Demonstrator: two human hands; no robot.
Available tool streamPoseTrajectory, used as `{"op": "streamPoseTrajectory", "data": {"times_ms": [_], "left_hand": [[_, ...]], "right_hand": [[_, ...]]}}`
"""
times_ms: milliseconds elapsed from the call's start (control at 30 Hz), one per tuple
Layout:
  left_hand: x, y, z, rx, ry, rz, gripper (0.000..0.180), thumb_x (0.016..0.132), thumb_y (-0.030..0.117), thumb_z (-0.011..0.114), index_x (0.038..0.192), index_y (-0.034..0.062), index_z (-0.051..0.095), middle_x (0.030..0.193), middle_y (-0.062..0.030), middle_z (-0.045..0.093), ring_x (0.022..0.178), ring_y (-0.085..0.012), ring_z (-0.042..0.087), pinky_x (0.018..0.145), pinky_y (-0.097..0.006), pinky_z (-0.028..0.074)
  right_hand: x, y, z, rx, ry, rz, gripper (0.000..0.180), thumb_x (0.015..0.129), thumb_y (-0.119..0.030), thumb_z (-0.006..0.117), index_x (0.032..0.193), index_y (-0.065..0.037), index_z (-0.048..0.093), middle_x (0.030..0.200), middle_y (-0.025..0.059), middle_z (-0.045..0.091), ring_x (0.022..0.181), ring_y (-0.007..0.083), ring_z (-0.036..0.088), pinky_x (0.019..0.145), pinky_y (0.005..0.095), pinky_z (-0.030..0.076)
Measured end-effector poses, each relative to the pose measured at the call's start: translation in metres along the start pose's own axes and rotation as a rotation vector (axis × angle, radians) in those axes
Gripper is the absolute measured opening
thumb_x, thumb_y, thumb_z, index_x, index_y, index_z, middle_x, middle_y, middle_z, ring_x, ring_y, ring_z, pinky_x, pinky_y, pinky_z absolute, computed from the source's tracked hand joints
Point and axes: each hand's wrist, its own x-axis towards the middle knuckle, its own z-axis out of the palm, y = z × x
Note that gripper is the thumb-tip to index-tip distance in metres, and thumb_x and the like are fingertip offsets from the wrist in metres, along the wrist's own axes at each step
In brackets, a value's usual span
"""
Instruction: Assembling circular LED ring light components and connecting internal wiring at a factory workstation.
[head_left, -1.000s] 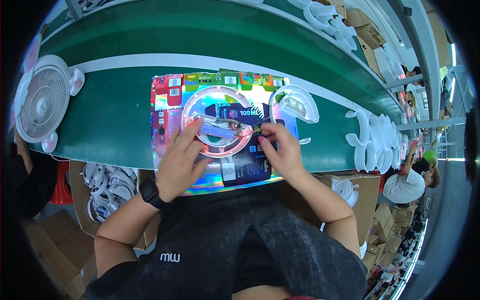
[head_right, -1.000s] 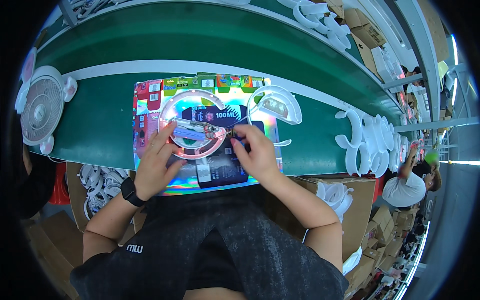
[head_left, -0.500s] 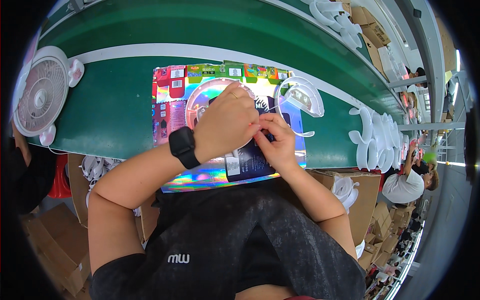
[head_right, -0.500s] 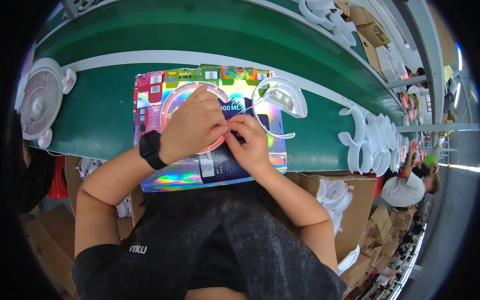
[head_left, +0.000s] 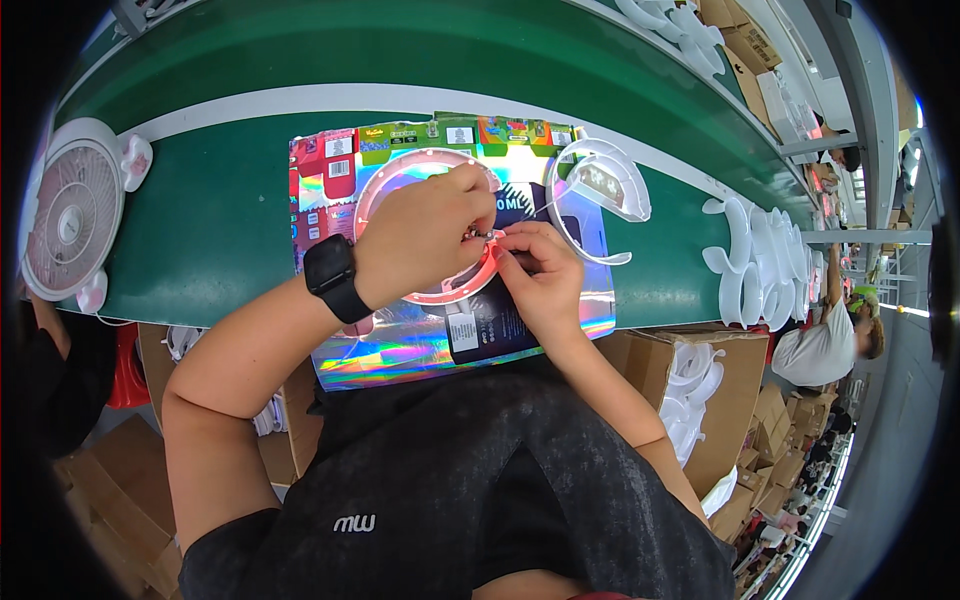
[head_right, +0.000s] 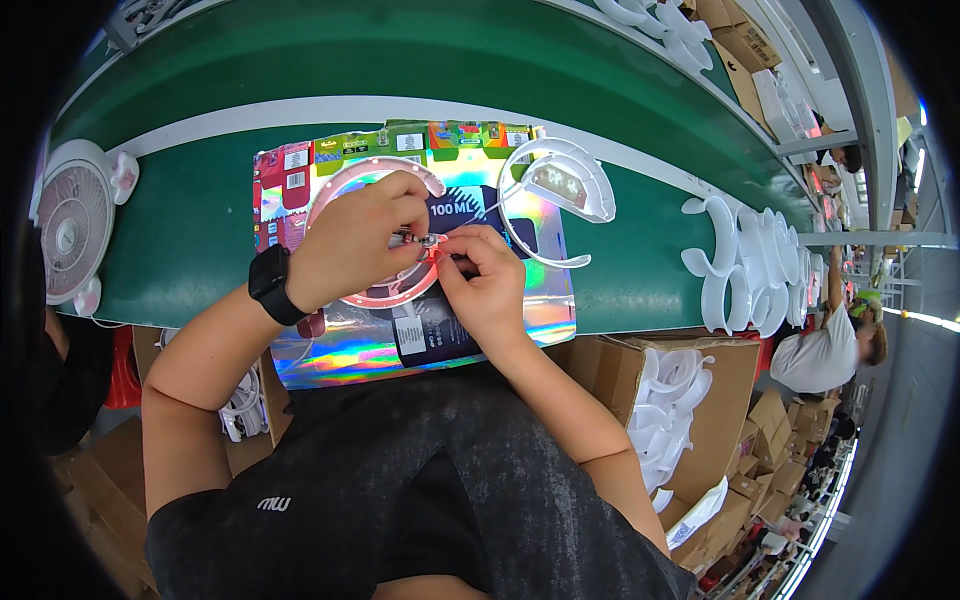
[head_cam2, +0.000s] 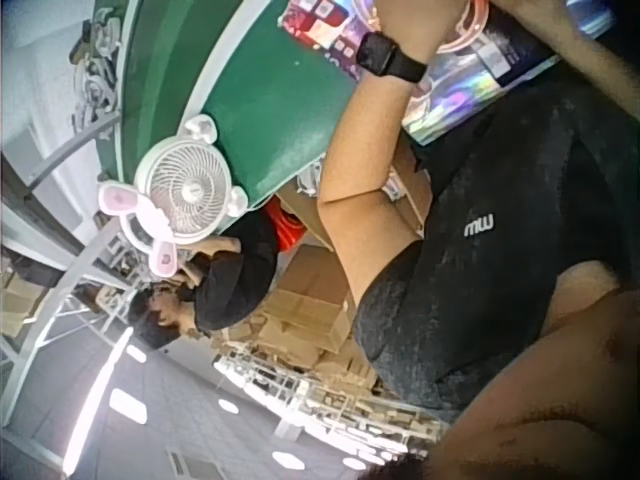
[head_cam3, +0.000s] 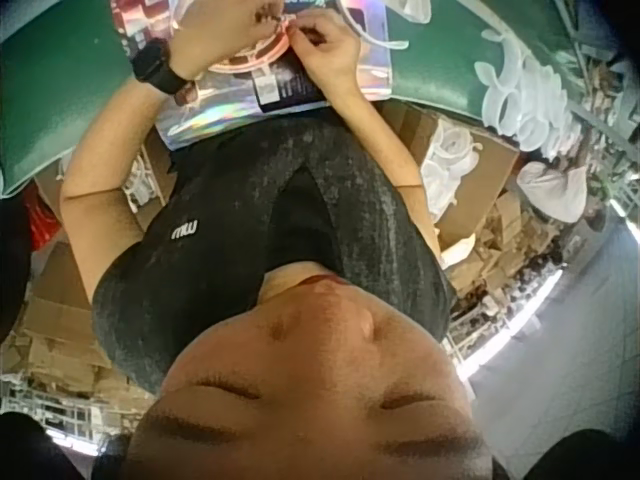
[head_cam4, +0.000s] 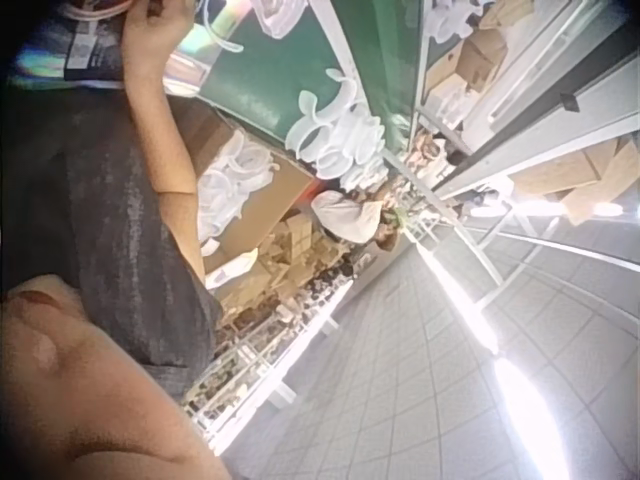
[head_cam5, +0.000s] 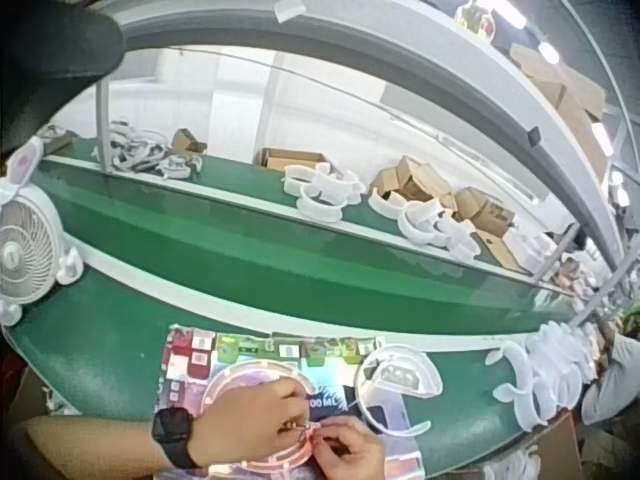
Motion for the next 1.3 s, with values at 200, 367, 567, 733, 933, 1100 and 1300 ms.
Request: {"op": "streamPoseTrajectory", "data": {"times_ms": [200, 367, 567, 733, 933, 1100, 1300], "left_hand": [[0.007, -0.018, 0.01, -0.083, -0.073, -0.031, 0.016, 0.074, 0.014, 0.066, 0.088, 0.0066, 0.069, 0.087, -0.0106, 0.067, 0.081, -0.0287, 0.065, 0.069, -0.039, 0.052], [0.013, -0.02, 0.013, -0.175, -0.127, -0.081, 0.018, 0.073, 0.011, 0.067, 0.09, 0.0039, 0.07, 0.081, -0.013, 0.068, 0.078, -0.0283, 0.066, 0.07, -0.038, 0.052], [0.016, -0.021, 0.014, -0.12, -0.158, -0.098, 0.017, 0.074, 0.009, 0.067, 0.09, 0.0018, 0.069, 0.082, -0.014, 0.068, 0.076, -0.0271, 0.066, 0.07, -0.035, 0.052], [0.019, -0.024, 0.019, -0.102, -0.183, -0.114, 0.014, 0.072, 0.012, 0.064, 0.084, 0.0049, 0.068, 0.08, -0.0139, 0.067, 0.078, -0.0319, 0.065, 0.068, -0.042, 0.05], [0.019, -0.023, 0.022, -0.182, -0.172, -0.139, 0.015, 0.072, 0.011, 0.063, 0.085, 0.0042, 0.068, 0.082, -0.0149, 0.067, 0.08, -0.0326, 0.065, 0.069, -0.043, 0.05], [0.02, -0.023, 0.025, -0.099, -0.147, -0.081, 0.016, 0.071, 0.011, 0.062, 0.085, 0.0052, 0.067, 0.082, -0.0156, 0.067, 0.08, -0.034, 0.065, 0.069, -0.044, 0.05], [0.019, -0.014, 0.02, -0.124, -0.184, -0.174, 0.015, 0.075, 0.011, 0.062, 0.086, 0.0027, 0.066, 0.084, -0.0154, 0.066, 0.079, -0.033, 0.064, 0.068, -0.042, 0.048]], "right_hand": [[0.003, 0.0, -0.001, -0.064, -0.013, -0.027, 0.007, 0.081, 0.006, 0.066, 0.088, 0.004, 0.068, 0.101, 0.0091, 0.062, 0.082, 0.0132, 0.065, 0.067, 0.0229, 0.056], [0.002, -0.003, -0.001, -0.155, -0.012, -0.093, 0.006, 0.082, 0.005, 0.067, 0.088, 0.004, 0.067, 0.099, 0.0099, 0.064, 0.078, 0.0146, 0.067, 0.066, 0.0247, 0.056], [-0.003, 0.0, 0.002, -0.223, 0.031, -0.141, 0.009, 0.081, 0.004, 0.068, 0.091, 0.004, 0.067, 0.099, 0.0109, 0.066, 0.076, 0.0159, 0.068, 0.065, 0.0258, 0.056], [-0.001, 0.002, -0.002, -0.305, 0.027, -0.274, 0.011, 0.08, 0.003, 0.068, 0.091, 0.003, 0.068, 0.099, 0.0123, 0.066, 0.075, 0.0203, 0.069, 0.065, 0.0273, 0.055], [-0.002, -0.015, -0.01, -0.653, -0.071, -0.408, 0.017, 0.08, -0.006, 0.068, 0.096, -0.003, 0.069, 0.105, 0.0113, 0.064, 0.078, 0.0285, 0.068, 0.064, 0.0333, 0.055], [0.002, -0.018, -0.03, -0.623, -0.202, -0.387, 0.023, 0.083, -0.014, 0.068, 0.104, -0.005, 0.068, 0.11, 0.01, 0.064, 0.089, 0.0293, 0.067, 0.073, 0.035, 0.055], [0.029, 0.009, -0.148, -0.837, 0.327, -0.444, 0.027, 0.082, -0.019, 0.069, 0.106, -0.009, 0.066, 0.105, 0.0136, 0.067, 0.094, 0.0314, 0.065, 0.078, 0.0391, 0.055]]}}
